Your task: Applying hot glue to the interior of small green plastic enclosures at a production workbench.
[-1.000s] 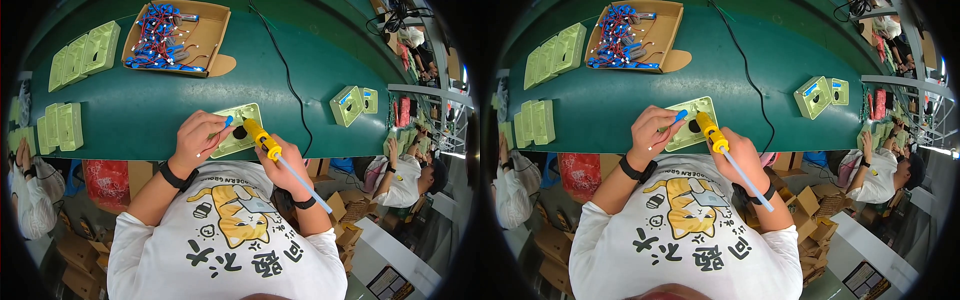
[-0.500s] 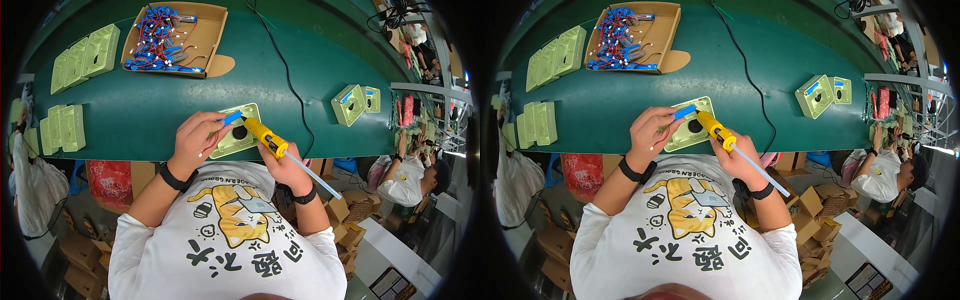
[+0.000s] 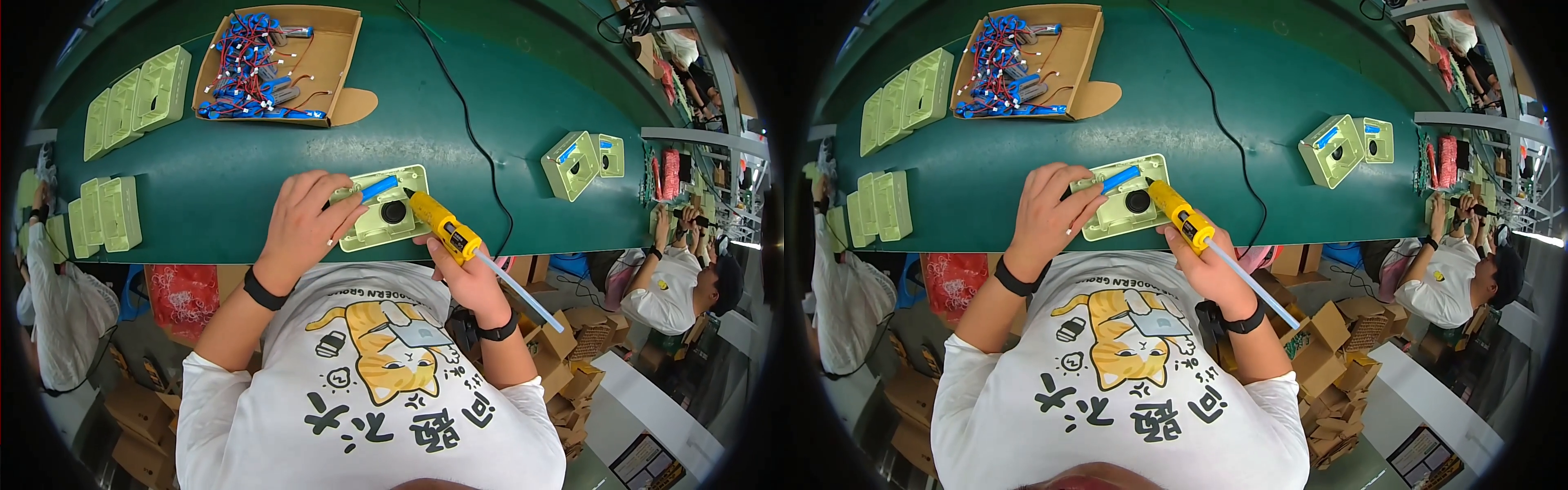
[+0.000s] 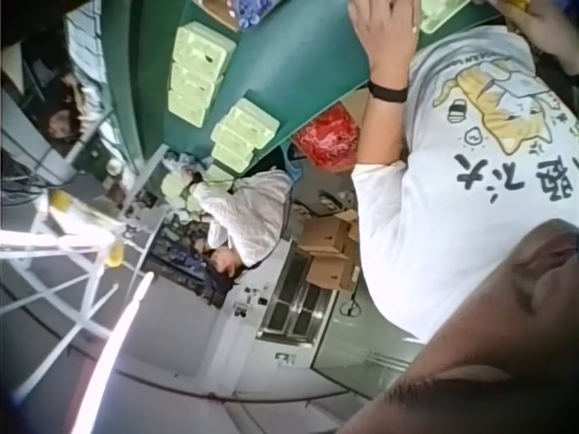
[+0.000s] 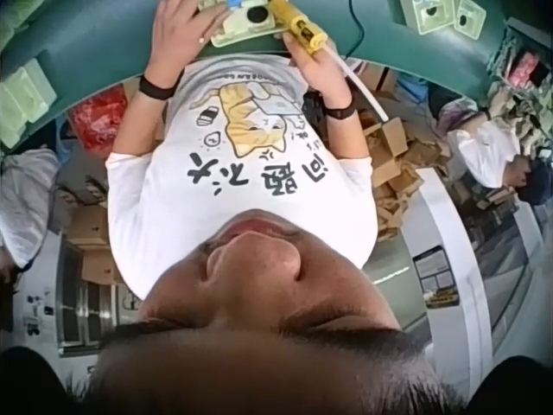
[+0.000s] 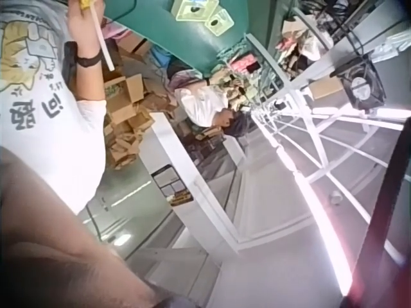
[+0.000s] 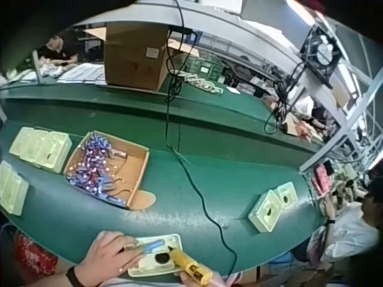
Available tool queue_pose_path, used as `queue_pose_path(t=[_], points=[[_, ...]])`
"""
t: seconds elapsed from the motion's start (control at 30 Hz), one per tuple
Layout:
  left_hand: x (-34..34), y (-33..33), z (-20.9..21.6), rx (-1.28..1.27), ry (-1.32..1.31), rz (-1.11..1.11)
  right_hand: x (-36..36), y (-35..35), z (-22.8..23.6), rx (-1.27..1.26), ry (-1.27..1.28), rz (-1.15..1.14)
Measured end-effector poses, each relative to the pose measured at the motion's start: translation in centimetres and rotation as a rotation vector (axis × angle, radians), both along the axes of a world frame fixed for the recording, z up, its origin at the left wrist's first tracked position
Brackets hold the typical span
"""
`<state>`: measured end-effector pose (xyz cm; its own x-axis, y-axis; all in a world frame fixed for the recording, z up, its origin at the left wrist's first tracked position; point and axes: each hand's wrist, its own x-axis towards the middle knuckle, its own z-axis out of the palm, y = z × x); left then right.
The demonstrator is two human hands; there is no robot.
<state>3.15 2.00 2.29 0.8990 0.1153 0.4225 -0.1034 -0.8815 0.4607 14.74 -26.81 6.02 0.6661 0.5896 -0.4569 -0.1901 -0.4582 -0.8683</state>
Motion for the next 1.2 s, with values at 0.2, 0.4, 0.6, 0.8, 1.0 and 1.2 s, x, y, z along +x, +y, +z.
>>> queue_pose_path(t=[0.2, 0.4, 0.6, 0.8, 1.0, 1.2], points=[[1.6, 1.3, 0.4, -0.128, 0.126, -0.06, -0.1, -0.3, -0.4, 0.058, 0.034, -0.019], [2.7, 2.5, 0.9, -0.038, 0.276, -0.187, -0.1, -0.4, -1.3, 0.077, 0.103, -0.054], [2.2, 2.6, 1.9, 0.123, 0.257, -0.285, 0.0, -0.5, -1.4, 0.093, 0.158, -0.104], [2.3, 3.7, 2.0, 0.236, 0.292, -0.413, -0.5, 0.2, -2.2, 0.06, 0.061, -0.114], [1.2, 3.5, 1.4, 0.116, 0.32, -0.386, -1.6, 0.6, -3.2, 0.016, 0.011, -0.195], [-0.6, 1.5, -0.3, 0.002, 0.281, -0.222, -1.9, 0.6, -2.8, -0.05, -0.098, -0.172]])
